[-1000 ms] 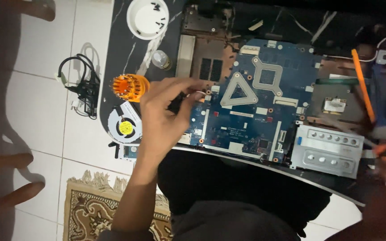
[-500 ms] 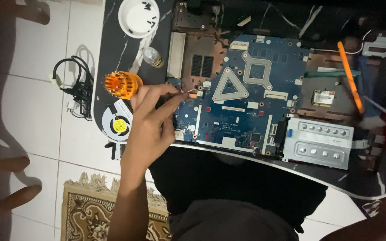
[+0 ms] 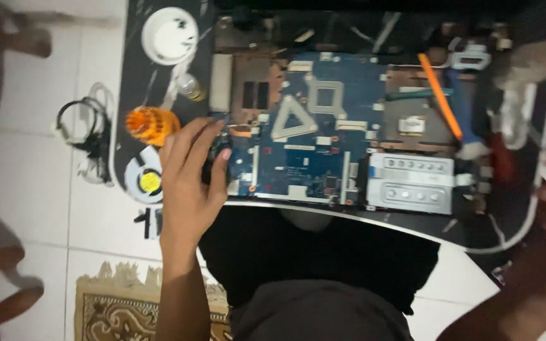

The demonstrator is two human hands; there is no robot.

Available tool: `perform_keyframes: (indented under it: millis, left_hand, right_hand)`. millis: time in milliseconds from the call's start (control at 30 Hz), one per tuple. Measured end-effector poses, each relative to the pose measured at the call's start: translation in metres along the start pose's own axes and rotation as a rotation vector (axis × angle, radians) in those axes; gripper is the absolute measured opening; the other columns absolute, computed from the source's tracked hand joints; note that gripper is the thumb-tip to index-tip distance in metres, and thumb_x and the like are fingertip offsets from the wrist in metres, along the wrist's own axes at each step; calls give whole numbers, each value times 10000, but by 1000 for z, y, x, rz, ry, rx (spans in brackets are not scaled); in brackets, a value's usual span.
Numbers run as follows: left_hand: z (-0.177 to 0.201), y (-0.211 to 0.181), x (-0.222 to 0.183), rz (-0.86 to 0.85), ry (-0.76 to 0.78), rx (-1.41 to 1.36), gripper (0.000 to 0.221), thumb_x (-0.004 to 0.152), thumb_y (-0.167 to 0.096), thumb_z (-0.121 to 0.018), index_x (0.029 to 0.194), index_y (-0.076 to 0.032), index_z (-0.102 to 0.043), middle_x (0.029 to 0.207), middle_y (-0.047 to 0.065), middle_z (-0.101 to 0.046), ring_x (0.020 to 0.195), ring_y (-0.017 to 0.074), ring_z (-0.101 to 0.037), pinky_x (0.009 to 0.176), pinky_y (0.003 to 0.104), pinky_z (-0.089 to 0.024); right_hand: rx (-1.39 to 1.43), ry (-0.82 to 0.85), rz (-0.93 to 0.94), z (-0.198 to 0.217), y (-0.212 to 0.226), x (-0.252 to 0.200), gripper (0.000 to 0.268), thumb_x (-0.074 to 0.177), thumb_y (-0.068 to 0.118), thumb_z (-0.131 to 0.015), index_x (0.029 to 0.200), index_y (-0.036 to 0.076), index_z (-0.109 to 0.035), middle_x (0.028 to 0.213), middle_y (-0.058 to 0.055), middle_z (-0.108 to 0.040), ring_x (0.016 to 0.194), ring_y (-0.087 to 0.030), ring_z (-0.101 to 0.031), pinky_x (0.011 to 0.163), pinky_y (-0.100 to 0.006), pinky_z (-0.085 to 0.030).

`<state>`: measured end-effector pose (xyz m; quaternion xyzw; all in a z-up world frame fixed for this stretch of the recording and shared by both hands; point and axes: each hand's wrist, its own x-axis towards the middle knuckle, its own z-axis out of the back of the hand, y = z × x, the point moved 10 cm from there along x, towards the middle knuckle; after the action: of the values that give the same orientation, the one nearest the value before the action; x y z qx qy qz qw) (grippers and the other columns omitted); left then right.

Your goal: Connecting internal ribbon cables and installing a cooling fan on a laptop motherboard during a repair process.

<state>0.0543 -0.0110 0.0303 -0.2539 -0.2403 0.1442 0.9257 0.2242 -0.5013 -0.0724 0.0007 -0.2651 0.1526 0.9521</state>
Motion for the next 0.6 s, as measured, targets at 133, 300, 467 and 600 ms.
perform_keyframes:
  millis: [133, 300, 467, 600]
  left_hand:
    - [-10, -6, 6, -82, 9, 39, 291, 1060, -101, -617, 1315, 38, -627, 1324, 194, -615, 1176, 367, -579, 1005, 478, -417]
    - [-10, -13, 18, -116, -36, 15, 184, 1082, -14, -593, 1231, 78, -648, 1162, 215, -684, 1056, 374, -647, 934, 451, -477]
    - [-5, -8, 14, -40, -125, 49, 134, 1065, 49, -696, 1171, 130, -704, 1113, 238, -722, 978, 329, -666, 935, 430, -520]
    - [-7, -4, 3, 24, -100, 42, 190, 1069, 6, -699, 1203, 140, -692, 1169, 266, -717, 1060, 369, -682, 965, 450, -542]
  right_hand:
    - [1170, -84, -304, 45, 38, 37, 210, 1263, 173, -642, 1323, 5, -532, 1345, -227, -598, 1267, -330, -626, 1212, -452, -555]
    - [1105, -125, -321, 63, 46, 61, 210, 1163, 99, -745, 1221, 30, -555, 1288, -177, -585, 1225, -273, -602, 1111, -359, -522]
    - [998, -40, -283, 54, 44, 82, 170, 1095, -147, -814, 1091, -72, -661, 1169, -262, -658, 1105, -304, -650, 905, -336, -497]
    - [975, 9, -323, 42, 40, 91, 138, 1058, -123, -812, 1064, -59, -690, 1135, -235, -700, 1067, -279, -675, 929, -334, -504]
